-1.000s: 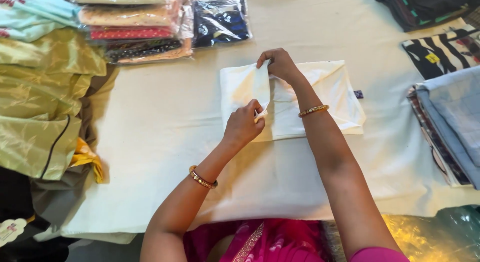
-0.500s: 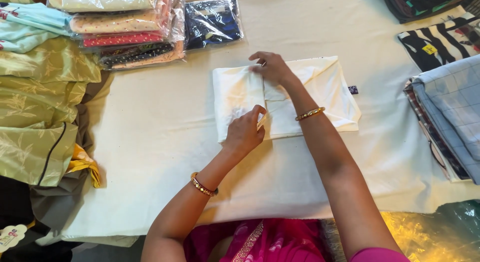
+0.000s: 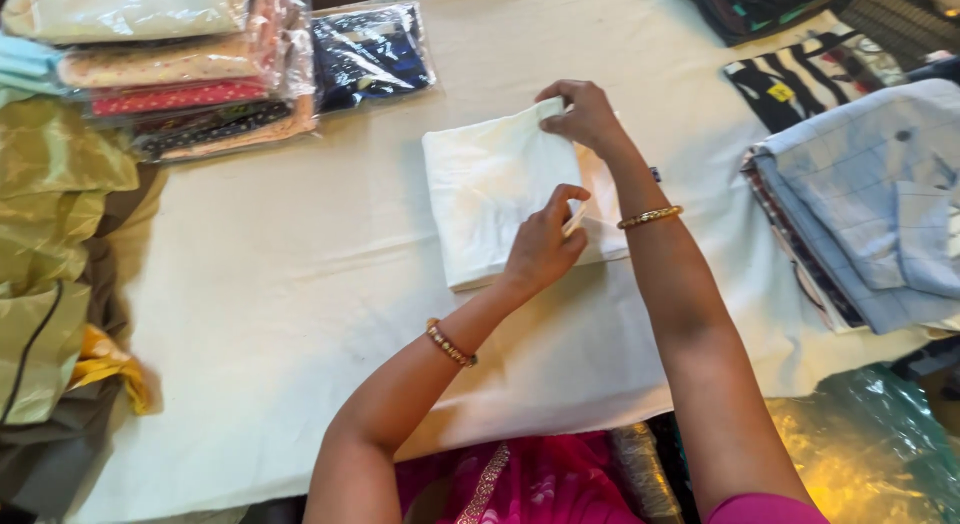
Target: The person folds a white t-shirt with eyelet details on a white table, places it into a clear plastic bag, and then folds a black t-shirt with a logo. The person handles the garments by hand, smoothing and aligning them before packaging.
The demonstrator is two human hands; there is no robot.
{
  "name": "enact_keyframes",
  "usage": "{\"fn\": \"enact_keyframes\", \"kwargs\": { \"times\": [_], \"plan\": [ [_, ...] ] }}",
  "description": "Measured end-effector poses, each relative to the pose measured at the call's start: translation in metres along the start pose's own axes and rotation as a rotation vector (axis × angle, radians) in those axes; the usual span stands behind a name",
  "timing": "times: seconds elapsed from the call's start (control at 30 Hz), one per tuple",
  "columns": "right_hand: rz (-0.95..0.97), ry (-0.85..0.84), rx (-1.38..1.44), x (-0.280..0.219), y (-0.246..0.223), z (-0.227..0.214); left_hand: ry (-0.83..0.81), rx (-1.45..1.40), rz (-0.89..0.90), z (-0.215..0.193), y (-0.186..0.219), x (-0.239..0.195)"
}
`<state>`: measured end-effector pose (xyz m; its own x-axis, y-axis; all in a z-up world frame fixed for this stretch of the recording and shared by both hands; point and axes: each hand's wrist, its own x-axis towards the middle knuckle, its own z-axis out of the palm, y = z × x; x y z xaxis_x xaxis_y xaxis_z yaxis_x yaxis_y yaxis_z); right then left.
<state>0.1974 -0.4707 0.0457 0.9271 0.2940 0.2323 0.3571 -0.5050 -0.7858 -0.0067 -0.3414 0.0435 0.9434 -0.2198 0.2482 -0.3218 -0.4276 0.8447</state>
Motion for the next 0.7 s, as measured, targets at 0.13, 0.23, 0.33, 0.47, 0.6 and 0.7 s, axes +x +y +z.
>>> {"fn": "enact_keyframes", "kwargs": {
  "times": [0.13, 0.23, 0.33, 0.47, 0.6, 0.7],
  "plan": [
    [0.091, 0.048, -0.094, -0.008, 0.035, -0.047, -0.049, -0.093, -0.033, 0.045, 0.003, 0.026],
    [0.166, 0.075, -0.153, -0.013, 0.052, -0.069, -0.068, -0.136, -0.065, 0.072, 0.005, 0.039],
    [0.171, 0.098, -0.190, -0.019, 0.060, -0.078, -0.053, -0.168, -0.092, 0.096, 0.000, 0.049],
    [0.026, 0.146, -0.128, -0.026, 0.070, -0.077, -0.095, -0.257, -0.122, 0.090, 0.020, 0.044],
    [-0.081, 0.195, -0.077, -0.051, 0.049, -0.095, -0.227, -0.273, -0.056, 0.056, -0.001, 0.038],
    [-0.102, 0.189, -0.202, -0.088, 0.023, -0.103, -0.091, 0.103, 0.309, 0.010, -0.026, 0.033]
  ]
}}
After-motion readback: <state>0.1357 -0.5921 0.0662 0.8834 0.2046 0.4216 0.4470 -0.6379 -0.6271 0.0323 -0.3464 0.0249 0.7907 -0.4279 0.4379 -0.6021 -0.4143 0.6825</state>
